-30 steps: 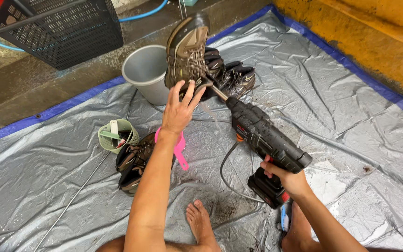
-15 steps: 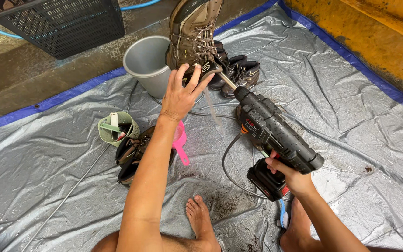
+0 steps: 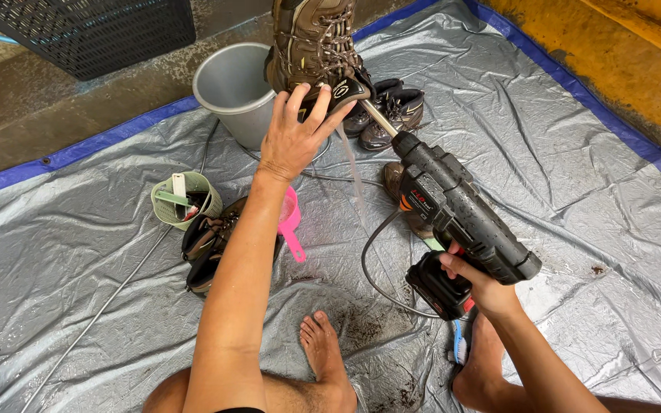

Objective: The person uses a handheld steam cleaner to clean several pairs of brown hiking boots placed on a tarp. They hold each boot with one hand and direct the steam nozzle with the other, rotating the boots to clean different areas.

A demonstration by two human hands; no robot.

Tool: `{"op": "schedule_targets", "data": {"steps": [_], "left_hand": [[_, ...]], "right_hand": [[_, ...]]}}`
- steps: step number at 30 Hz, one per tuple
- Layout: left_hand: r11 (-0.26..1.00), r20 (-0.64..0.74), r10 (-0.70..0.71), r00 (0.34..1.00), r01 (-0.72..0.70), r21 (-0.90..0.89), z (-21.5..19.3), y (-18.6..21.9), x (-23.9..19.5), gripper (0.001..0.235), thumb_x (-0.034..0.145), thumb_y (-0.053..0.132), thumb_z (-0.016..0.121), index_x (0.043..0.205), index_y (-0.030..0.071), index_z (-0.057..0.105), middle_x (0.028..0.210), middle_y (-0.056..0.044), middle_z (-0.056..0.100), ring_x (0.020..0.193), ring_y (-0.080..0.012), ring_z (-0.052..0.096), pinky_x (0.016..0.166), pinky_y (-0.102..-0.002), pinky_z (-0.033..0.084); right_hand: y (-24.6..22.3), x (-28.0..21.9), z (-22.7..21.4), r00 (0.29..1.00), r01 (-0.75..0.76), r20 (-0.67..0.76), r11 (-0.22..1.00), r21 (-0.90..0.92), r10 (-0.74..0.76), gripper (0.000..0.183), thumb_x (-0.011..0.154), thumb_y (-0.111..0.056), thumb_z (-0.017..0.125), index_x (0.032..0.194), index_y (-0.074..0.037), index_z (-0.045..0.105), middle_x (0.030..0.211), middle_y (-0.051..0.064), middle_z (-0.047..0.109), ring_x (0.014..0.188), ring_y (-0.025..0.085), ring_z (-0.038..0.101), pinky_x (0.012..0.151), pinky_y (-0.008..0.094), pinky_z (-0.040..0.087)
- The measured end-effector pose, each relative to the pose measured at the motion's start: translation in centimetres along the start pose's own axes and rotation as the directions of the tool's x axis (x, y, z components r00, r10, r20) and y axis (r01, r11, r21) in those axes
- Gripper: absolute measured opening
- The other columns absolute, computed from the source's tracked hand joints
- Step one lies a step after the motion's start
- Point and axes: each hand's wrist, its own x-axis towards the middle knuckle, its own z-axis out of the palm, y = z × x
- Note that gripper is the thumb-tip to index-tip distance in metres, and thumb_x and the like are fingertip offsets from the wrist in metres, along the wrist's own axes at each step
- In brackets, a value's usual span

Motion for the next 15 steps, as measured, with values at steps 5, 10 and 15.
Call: {"op": "schedule_targets", "data": {"steps": [5,10,15], "left_hand": [[0.991,0.101,-0.094,0.990,0.102,-0.084,0.8,1.8,-0.9,0.059,0.107,0.007,0.057,0.162,0.027,0.056,0.152,-0.017,0.048,0.134,-0.0455,0.050,0.099,-0.052,0.054],[0.932,0.225,-0.242,0.944,0.291,-0.218,1.6,5.1,-2.5,0.094,0.083,0.009,0.089,0.168,0.018,0.049,0.158,-0.020,0.048,0.138,-0.0484,0.048,0.115,-0.055,0.051],[0.843,0.351,-0.320,0.880,0.433,-0.318,-0.4,8.2,-4.1,0.106,0.073,0.003,0.094,0.168,0.012,0.047,0.152,-0.024,0.052,0.136,-0.0490,0.049,0.119,-0.057,0.049]], "right_hand": [[0.4,0.0,0.3,1.000,0.009,-0.005,0.999,-0.050,-0.009,0.011,0.086,0.006,0.085,0.088,0.005,0.074,0.057,0.013,0.063,0.058,0.022,0.070,0.075,0.037,0.060],[1.6,-0.2,0.1,1.000,-0.012,-0.019,0.996,-0.093,0.011,0.011,0.086,0.004,0.086,0.089,0.004,0.075,0.056,0.012,0.065,0.057,0.021,0.071,0.075,0.038,0.060],[3.3,-1.8,-0.8,0.995,-0.083,-0.066,0.977,-0.198,0.071,0.011,0.084,0.002,0.089,0.082,0.003,0.078,0.051,0.013,0.066,0.054,0.021,0.067,0.076,0.037,0.057]]}}
